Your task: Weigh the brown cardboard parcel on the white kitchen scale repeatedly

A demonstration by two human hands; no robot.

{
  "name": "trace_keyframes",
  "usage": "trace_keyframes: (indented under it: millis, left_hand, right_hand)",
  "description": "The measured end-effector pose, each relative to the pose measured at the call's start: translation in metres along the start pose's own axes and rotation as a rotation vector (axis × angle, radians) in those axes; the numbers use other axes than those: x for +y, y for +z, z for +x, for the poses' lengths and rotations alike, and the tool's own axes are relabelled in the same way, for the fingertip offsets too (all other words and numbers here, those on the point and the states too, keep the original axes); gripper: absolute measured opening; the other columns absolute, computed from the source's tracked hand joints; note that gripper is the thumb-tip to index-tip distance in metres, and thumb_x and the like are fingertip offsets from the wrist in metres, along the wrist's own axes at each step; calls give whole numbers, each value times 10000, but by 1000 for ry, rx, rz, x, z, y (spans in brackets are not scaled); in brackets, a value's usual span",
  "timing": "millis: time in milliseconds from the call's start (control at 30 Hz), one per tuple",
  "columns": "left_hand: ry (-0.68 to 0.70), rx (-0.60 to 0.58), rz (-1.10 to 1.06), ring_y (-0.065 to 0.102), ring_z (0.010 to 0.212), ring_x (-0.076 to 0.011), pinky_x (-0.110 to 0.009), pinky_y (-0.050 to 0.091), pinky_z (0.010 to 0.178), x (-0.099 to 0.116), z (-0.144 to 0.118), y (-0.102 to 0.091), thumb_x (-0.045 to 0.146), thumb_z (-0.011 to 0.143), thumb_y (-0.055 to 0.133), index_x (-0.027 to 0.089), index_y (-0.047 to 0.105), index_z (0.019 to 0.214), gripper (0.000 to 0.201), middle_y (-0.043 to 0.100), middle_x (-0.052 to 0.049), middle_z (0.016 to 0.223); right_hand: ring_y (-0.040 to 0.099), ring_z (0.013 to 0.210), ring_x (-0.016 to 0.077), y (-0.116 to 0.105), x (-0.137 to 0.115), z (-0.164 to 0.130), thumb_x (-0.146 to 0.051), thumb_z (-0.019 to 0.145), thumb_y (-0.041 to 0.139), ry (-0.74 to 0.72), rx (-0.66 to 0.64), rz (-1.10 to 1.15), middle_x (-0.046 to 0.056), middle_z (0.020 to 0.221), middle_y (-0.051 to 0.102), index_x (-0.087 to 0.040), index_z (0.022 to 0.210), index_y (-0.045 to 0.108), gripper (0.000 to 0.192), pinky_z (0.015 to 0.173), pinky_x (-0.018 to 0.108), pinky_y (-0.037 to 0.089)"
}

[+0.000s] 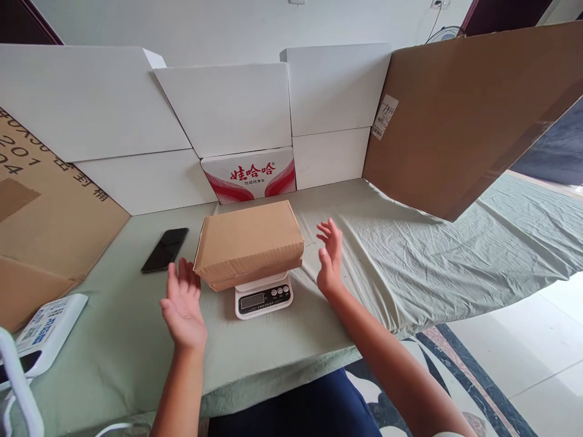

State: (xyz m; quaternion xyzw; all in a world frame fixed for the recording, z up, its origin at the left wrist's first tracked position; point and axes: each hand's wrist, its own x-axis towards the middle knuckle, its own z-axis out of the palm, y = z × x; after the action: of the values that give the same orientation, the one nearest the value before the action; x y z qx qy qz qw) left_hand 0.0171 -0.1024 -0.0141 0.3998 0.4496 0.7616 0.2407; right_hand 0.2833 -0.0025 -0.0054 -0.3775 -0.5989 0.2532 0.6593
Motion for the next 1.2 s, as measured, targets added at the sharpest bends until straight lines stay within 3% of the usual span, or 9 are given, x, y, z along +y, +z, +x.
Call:
trace_keyframes:
  millis: [100, 400, 867, 1200]
  left_hand:
    - [0, 29, -28, 370, 1526, -278, -457, 276, 1236, 1, 2, -2, 707, 958, 338, 356, 455, 1553, 700, 422, -55, 1642]
    - [-58, 8, -20, 396, 1510, -296, -450, 316, 1207, -3, 0, 3, 774, 902, 402, 333, 469, 1549, 786, 457, -83, 1618]
    - [-125, -62, 49, 436, 1479, -333, -465, 355, 1170, -7, -4, 3, 833, 858, 382, 290, 435, 1573, 900, 482, -120, 1595]
    - [-14, -126, 125, 427, 1482, -335, -437, 375, 1180, -2, -5, 7, 738, 907, 435, 227, 483, 1543, 816, 479, -138, 1589]
  right_hand:
    - [520, 1354, 337, -1, 2, 4, -573, 975, 334, 11, 76, 24, 111, 1420, 481, -357, 1553, 314, 617, 1108, 570, 454]
    - [565, 1276, 312, 6, -2, -7, -571, 983, 454, -13, -80, 131, 91, 1386, 528, -355, 1471, 466, 534, 1085, 559, 462]
    - [488, 1389, 317, 6, -1, -12, -575, 1011, 419, -53, -211, 76, 78, 1525, 482, -358, 1503, 441, 538, 1134, 544, 439]
    - [391, 1482, 322, 6, -4, -13, -588, 1011, 414, -49, -278, 65, 64, 1579, 423, -366, 1546, 384, 580, 1180, 555, 393]
